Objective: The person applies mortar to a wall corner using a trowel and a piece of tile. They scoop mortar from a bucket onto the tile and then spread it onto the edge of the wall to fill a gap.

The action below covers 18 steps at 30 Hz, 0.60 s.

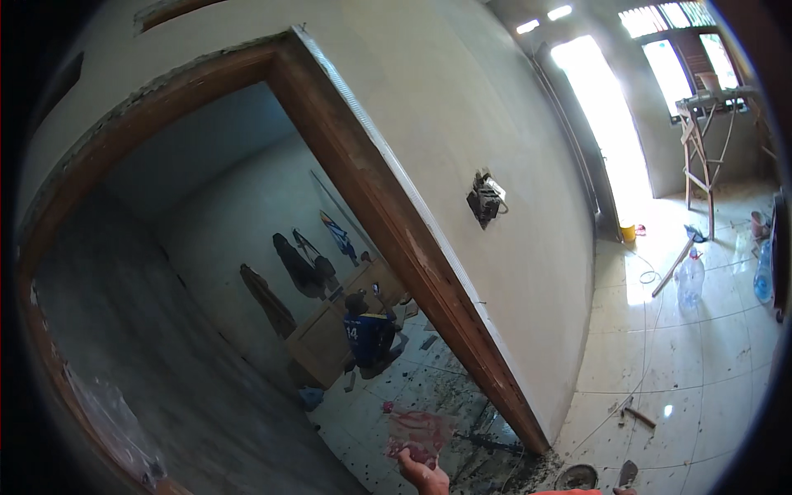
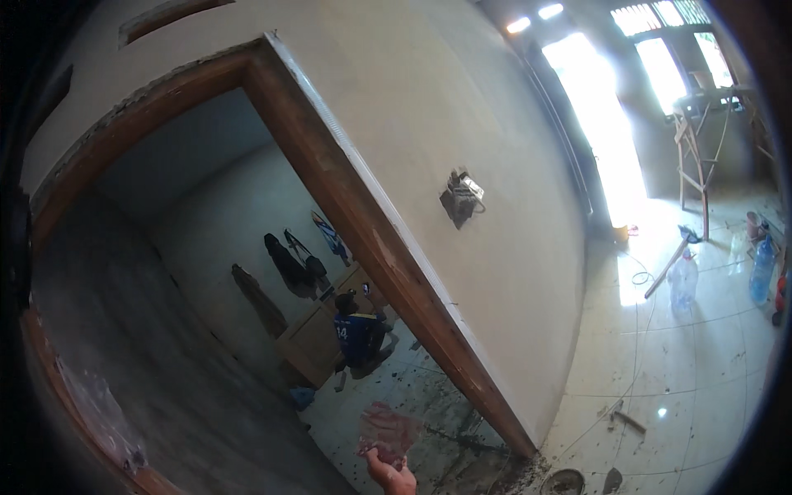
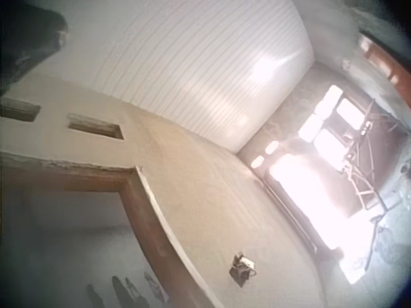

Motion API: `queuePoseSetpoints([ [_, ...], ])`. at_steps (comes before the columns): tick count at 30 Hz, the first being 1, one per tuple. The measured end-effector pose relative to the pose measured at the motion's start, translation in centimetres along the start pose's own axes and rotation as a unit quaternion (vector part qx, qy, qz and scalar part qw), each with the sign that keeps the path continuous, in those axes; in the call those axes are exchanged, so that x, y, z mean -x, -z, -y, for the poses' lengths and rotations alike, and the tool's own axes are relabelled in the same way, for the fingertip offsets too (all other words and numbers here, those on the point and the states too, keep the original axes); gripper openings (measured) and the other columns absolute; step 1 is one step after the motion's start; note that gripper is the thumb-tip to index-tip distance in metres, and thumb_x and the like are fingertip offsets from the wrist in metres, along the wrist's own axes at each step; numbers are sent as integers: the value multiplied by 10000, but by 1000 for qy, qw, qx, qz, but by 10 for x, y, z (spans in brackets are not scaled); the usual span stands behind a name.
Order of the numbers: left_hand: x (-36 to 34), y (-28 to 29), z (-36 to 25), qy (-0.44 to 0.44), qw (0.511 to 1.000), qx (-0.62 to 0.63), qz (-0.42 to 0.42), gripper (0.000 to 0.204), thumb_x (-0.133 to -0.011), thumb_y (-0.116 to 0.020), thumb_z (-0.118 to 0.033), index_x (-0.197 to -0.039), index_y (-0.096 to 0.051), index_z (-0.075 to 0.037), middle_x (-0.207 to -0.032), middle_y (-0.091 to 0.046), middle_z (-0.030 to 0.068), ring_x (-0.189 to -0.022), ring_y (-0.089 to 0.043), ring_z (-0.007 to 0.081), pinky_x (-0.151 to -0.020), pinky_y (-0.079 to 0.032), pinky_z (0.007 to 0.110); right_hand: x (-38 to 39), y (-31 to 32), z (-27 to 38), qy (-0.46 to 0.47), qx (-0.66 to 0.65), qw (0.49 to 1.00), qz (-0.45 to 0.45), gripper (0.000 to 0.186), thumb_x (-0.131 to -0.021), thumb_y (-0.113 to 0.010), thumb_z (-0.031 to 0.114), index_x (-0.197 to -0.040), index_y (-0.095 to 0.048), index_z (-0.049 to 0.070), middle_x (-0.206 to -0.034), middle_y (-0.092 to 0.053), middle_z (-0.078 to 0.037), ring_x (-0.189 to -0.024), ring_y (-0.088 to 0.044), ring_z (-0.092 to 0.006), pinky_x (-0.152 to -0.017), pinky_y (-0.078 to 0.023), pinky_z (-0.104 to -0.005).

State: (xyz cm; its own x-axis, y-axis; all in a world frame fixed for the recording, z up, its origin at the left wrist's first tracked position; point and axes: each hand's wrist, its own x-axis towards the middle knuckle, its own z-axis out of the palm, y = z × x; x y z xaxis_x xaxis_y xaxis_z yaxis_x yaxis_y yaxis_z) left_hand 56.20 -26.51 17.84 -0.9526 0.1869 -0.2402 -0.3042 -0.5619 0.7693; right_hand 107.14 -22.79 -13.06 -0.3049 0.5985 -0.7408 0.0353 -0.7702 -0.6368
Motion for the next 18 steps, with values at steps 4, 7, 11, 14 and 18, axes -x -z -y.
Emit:
queuePoseSetpoints([
  [4, 89, 42, -103, 16, 999, -29, -2, 233, -1058, -497, -267, -1033, -619, -70, -820, -556, 42, -616, -424, 170, -620, -424, 379, 54, -32, 0, -36, 182, 980, -68, 302, -841, -764, 367, -940, -771, 82, -674, -519, -69, -582, -531, -215, -566, -433, -383],
  [7, 107, 85, -125, 34, 999, 1, -31, 219, -1055, -504, -266, -1031, -621, -82, -822, -551, 44, -632, -434, 180, -681, -449, 403, 84, -39, -18, -54, 264, 957, -110, 335, -820, -787, 378, -966, -762, 78, -736, -552, -76, -636, -560, -223, -615, -457, -380],
  [11, 129, 153, -145, 53, 996, 18, -73, 192, -1040, -529, -277, -1026, -613, -105, -804, -521, 35, -643, -418, 177, -761, -419, 421, 137, -29, -68, -89, 323, 929, -157, 389, -791, -816, 392, -1001, -750, 72, -819, -597, -84, -710, -600, -234, -680, -488, -378],
  [14, 147, 206, -160, 68, 991, 16, -112, 174, -1029, -548, -286, -1022, -607, -122, -790, -498, 28, -651, -406, 174, -822, -397, 435, 166, -23, -104, -109, 343, 916, -176, 434, -769, -839, 403, -1027, -742, 68, -881, -631, -91, -765, -629, -242, -729, -512, -375],
  [18, 172, 255, -172, 81, 987, 15, -138, 144, -1015, -565, -284, -986, -598, -147, -752, -456, 9, -628, -371, 162, -793, -363, 420, 211, -15, -144, -138, 351, 905, -199, 498, -741, -869, 418, -1062, -730, 63, -964, -676, -99, -838, -668, -252, -795, -543, -373],
])
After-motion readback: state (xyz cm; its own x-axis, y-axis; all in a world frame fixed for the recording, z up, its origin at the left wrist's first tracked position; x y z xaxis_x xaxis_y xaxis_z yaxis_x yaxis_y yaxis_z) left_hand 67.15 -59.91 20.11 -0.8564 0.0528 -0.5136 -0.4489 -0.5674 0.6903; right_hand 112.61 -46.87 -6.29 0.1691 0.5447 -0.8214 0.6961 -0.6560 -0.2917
